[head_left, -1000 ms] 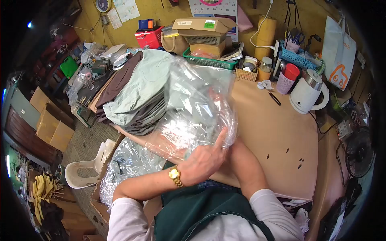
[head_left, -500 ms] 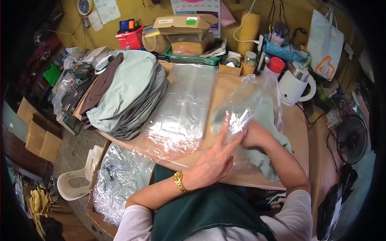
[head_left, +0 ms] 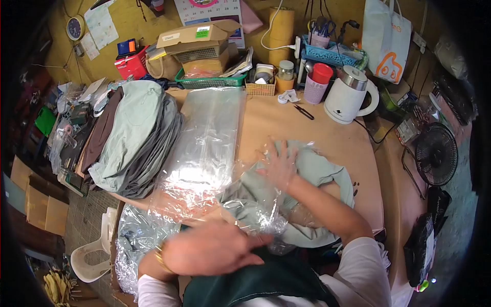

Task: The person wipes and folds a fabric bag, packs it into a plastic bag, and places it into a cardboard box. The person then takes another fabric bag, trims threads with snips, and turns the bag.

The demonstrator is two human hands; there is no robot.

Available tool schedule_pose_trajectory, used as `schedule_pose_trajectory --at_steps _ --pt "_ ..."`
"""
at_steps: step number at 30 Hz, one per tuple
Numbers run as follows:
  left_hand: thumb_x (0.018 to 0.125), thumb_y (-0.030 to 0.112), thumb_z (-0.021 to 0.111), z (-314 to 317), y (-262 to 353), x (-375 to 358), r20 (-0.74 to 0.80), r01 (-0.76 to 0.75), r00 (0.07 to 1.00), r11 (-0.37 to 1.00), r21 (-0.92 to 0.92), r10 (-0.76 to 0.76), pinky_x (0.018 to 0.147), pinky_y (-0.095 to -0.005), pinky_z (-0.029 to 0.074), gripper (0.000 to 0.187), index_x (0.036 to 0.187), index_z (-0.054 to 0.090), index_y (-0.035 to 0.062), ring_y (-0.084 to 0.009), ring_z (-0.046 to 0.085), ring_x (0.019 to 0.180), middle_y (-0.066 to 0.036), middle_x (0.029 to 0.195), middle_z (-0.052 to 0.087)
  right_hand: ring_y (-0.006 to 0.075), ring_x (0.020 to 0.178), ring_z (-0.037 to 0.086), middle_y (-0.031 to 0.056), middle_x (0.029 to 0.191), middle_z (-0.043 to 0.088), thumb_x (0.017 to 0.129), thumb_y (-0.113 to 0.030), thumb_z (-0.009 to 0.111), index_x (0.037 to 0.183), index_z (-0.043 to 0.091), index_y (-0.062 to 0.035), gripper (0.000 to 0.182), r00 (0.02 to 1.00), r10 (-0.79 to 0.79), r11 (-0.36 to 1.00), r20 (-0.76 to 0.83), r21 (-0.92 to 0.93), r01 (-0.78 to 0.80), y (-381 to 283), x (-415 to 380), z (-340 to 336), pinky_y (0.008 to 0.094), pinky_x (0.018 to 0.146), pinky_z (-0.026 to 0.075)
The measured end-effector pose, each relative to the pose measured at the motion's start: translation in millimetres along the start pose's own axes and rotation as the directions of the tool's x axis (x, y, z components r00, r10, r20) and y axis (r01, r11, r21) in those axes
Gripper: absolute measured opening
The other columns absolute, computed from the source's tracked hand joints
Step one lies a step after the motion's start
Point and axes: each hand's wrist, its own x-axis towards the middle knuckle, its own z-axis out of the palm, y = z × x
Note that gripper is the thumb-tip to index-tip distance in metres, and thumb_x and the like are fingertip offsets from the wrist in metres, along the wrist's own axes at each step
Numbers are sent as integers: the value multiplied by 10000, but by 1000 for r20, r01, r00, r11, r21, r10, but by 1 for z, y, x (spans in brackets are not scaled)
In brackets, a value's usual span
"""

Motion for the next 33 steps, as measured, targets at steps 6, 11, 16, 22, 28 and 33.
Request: schedule_pose_trajectory --at_steps 6,11,16,22,28,33 --pt "850 591 604 -60 -84 119 -479 29 877 999 -24 -37 980 -414 456 771 1321 532 -16 -366 594 1144 -251 1244 601 584 1400 -25 182 1606 53 853 -645 501 1536 225 -199 861 962 -239 932 129 309 190 -56 -26 30 804 1015 94" --pt "850 597 583 30 -143 231 -325 98 945 977 187 -33 1012 -432 432 712 1293 572 39 -405 554 1189 -260 1266 579 538 1412 91 276 1564 107 730 -786 540 1513 230 -56 1114 953 -290 933 89 247 261 -54 -24 29 725 1085 72" --pt "830 262 614 29 -140 244 -299 163 953 923 348 -56 790 -423 536 243 973 709 91 -362 654 963 -182 1075 663 541 1405 126 300 1548 151 749 -682 623 1514 187 -24 1100 948 -107 984 301 168 57 -30 -73 -22 695 1101 110" --pt "726 90 630 9 -15 255 -555 -471 695 873 129 457 658 -426 521 120 818 690 42 -331 648 733 -143 746 653 479 1422 166 188 1590 148 841 -659 507 1524 221 -102 927 958 -285 776 41 597 205 2 -45 -13 689 1100 136" --pt "773 181 580 64 119 196 -500 -565 452 671 481 739 622 -342 491 274 993 608 22 -243 630 822 -113 1034 627 408 1432 200 183 1588 159 841 -615 578 1510 249 -81 917 971 233 932 56 271 -240 66 28 5 661 1107 184" --pt "791 286 658 21 86 128 -571 -535 569 794 289 592 867 -368 478 615 1328 484 43 -314 562 1052 -187 1155 532 417 1455 120 185 1602 96 830 -669 544 1524 244 -125 932 893 345 878 289 236 -416 118 25 2 690 1104 123"
